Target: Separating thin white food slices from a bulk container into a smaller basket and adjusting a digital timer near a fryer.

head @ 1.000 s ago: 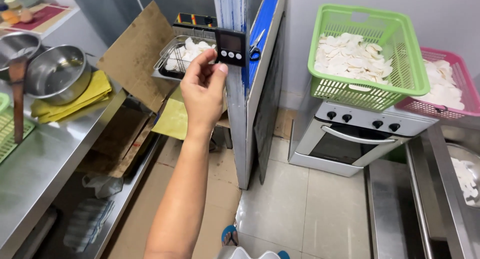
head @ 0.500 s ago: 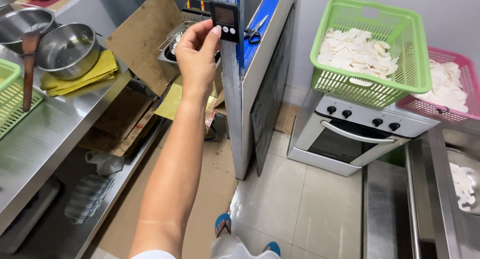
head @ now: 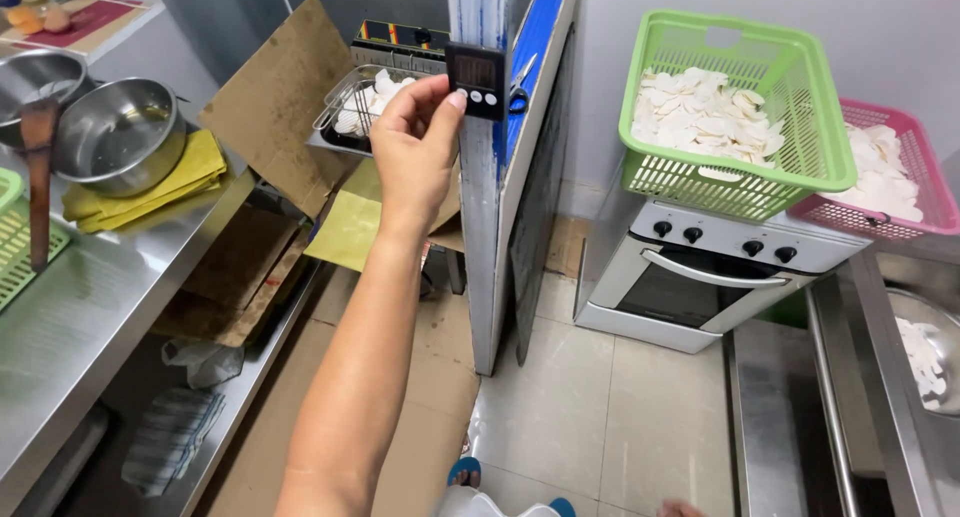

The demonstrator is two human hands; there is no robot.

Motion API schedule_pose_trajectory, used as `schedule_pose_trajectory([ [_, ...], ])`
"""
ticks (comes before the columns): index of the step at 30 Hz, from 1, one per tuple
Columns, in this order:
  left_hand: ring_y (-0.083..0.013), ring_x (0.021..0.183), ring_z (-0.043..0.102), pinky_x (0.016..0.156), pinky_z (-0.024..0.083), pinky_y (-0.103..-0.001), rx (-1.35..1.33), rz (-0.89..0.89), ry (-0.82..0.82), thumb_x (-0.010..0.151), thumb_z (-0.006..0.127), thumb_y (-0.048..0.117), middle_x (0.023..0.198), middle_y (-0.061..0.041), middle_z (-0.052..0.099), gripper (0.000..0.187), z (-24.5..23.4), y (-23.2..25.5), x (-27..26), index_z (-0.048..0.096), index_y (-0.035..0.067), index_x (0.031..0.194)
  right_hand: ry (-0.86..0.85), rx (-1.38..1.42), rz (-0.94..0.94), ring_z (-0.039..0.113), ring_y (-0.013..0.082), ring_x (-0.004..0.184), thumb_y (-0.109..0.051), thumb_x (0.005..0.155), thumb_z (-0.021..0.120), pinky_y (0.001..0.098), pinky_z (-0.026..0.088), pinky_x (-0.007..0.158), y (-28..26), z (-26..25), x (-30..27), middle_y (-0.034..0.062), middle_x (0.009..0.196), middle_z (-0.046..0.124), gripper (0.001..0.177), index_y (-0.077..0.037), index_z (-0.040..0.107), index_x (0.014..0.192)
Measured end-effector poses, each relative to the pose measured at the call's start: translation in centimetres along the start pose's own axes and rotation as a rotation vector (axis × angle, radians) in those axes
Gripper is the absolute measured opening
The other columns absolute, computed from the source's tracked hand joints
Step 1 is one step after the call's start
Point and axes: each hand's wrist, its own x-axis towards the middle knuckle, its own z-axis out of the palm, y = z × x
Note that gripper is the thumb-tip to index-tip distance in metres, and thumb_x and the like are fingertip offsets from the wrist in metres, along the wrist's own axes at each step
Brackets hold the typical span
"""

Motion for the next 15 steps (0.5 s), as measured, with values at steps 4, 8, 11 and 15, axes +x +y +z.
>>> schedule_pose_trajectory([
  [4,-0.0086,0.091,0.069,0.085,0.059,-0.022,0.020,0.024,-0.048,0.091,0.074,0.013,0.098,-0.003,0.075,0.018,-0.6,-0.3,0.3,0.074,0.005,0.107,-0.201,-0.377,-0.183,0.069,0.0132,0.080,-0.042,0.090,0.064,0.0253,0.052,0.085,-17.6,0.4,0.3,-0.0003,0.082,0.077,0.045,-0.022,0.074,0.129],
  [8,-0.0086,0.091,0.068,0.085,0.058,-0.022,0.007,0.040,-0.096,0.092,0.074,0.012,0.099,-0.003,0.073,0.019,-1.0,-0.4,0.6,0.072,0.004,0.109,-0.161,-0.510,-0.423,0.072,0.0282,0.089,-0.043,0.092,0.063,0.0363,0.053,0.087,-40.7,1.3,-6.0,0.0039,0.092,0.079,0.053,-0.027,0.062,0.142],
  [11,-0.0095,0.089,0.068,0.081,0.058,-0.022,0.052,0.040,-0.111,0.092,0.073,0.013,0.101,-0.003,0.070,0.016,-1.2,-0.5,0.8,0.072,0.006,0.107,-0.006,-0.595,-0.738,0.063,0.0322,0.072,-0.044,0.094,0.062,0.0434,0.053,0.067,-51.2,2.8,-9.4,-0.0004,0.083,0.071,0.059,-0.033,0.050,0.151],
  [15,-0.0078,0.077,0.069,0.068,0.061,-0.021,0.070,0.120,-0.079,0.088,0.079,0.011,0.089,-0.001,0.071,0.016,-1.5,-1.2,1.1,0.076,0.011,0.104,0.409,-0.669,-1.292,0.065,0.0275,0.055,-0.039,0.101,0.058,0.0453,0.053,0.052,-60.5,5.4,-11.8,0.0025,0.057,0.061,0.054,-0.027,0.053,0.153],
])
